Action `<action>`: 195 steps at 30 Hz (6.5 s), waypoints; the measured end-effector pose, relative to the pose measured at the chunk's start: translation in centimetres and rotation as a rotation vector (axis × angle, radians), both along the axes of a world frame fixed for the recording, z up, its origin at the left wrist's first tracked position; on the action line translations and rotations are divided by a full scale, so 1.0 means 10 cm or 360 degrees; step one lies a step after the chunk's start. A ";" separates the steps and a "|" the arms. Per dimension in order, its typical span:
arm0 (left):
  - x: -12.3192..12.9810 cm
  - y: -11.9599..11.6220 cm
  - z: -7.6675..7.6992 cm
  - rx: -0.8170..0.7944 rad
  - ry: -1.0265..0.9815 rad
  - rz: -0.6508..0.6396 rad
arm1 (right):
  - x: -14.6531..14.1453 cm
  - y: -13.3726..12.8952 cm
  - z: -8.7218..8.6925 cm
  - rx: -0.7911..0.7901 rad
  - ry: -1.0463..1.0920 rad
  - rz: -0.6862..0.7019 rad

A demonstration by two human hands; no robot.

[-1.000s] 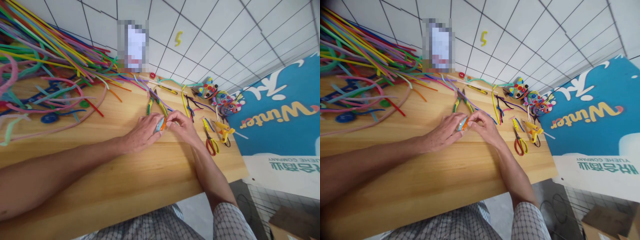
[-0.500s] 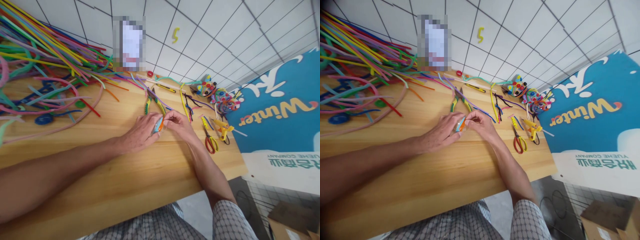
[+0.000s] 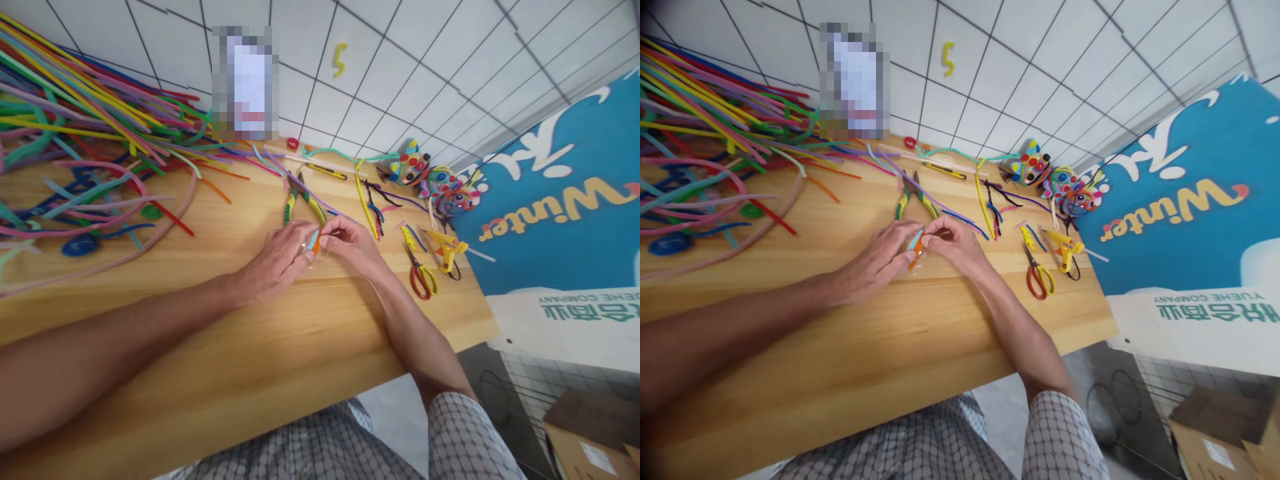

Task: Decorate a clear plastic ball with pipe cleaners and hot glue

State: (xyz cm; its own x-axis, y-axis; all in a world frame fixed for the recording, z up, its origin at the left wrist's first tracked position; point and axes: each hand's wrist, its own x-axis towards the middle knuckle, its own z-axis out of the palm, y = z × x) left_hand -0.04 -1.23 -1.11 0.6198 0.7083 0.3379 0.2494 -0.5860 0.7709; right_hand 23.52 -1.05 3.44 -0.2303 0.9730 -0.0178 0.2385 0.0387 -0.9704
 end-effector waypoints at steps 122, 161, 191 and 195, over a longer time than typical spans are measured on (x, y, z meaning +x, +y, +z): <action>0.00 0.10 -0.12 -0.0019 -0.0298 0.0130 | -0.19 -0.09 -0.17 0.0122 0.0153 -0.0180; -0.01 0.12 -0.20 0.0174 -0.0177 0.0180 | -0.35 -0.33 -0.07 0.0968 -0.0533 -0.0373; -0.02 0.11 -0.19 0.0119 -0.0167 0.0168 | -0.31 -0.29 -0.05 0.0840 -0.0333 -0.0309; -0.02 0.11 -0.16 0.0096 -0.0156 0.0175 | -0.31 -0.26 -0.05 0.0602 -0.0207 -0.0316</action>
State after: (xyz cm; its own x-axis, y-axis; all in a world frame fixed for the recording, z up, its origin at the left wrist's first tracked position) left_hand -0.27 -0.09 -2.68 0.5014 0.7468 0.4369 0.2397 -0.6051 0.7592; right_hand 20.46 -3.67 2.98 -0.0577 0.9417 0.3316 0.3963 0.3264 -0.8581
